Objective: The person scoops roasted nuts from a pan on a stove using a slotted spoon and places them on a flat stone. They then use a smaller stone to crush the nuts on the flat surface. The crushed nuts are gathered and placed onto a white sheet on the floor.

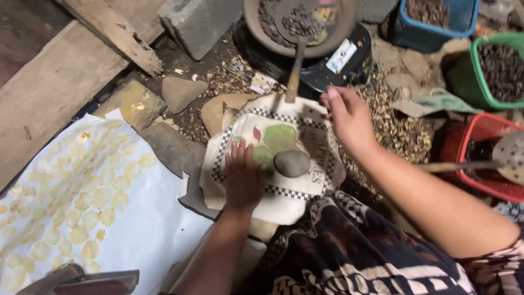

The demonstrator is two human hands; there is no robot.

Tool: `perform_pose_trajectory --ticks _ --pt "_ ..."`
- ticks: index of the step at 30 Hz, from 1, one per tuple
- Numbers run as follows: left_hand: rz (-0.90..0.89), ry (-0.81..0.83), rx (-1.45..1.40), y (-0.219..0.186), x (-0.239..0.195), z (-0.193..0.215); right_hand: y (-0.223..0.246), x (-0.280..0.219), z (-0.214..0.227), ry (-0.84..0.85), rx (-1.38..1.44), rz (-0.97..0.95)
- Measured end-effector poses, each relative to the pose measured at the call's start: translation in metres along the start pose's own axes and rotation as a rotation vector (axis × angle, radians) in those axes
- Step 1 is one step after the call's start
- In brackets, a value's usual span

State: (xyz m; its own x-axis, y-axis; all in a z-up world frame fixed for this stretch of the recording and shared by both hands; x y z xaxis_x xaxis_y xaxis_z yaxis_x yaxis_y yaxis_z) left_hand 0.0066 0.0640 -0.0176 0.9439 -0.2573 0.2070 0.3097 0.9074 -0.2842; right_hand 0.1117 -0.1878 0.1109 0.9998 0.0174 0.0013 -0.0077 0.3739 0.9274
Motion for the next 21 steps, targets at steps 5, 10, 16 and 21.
perform_pose_trajectory --ticks 5,10,16,21 --pt "-0.009 -0.116 0.049 -0.002 0.002 0.009 0.021 0.047 -0.064 0.434 0.692 -0.533" --pt "0.053 -0.082 0.07 0.004 0.003 0.007 -0.035 0.084 -0.015 0.309 0.205 -0.532" --pt "0.215 -0.183 -0.137 0.051 0.048 0.04 -0.027 0.074 0.066 0.093 0.108 -0.501" --pt "0.532 0.073 -0.188 0.094 0.092 0.019 -0.014 0.081 0.075 0.134 0.202 -0.393"
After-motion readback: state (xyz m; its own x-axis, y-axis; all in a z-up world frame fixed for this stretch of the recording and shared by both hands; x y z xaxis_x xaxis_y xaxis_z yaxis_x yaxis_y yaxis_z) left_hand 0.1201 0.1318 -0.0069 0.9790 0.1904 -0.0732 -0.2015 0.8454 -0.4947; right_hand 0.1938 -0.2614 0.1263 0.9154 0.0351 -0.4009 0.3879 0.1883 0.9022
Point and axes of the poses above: each hand's wrist, its own x-axis towards the middle knuckle, its own z-axis out of the back of the hand, y = z × x, the point moved 4 cm from there along x, towards the middle knuckle, and after that the axes turned 14 degrees about y, right-handed, at the moved point
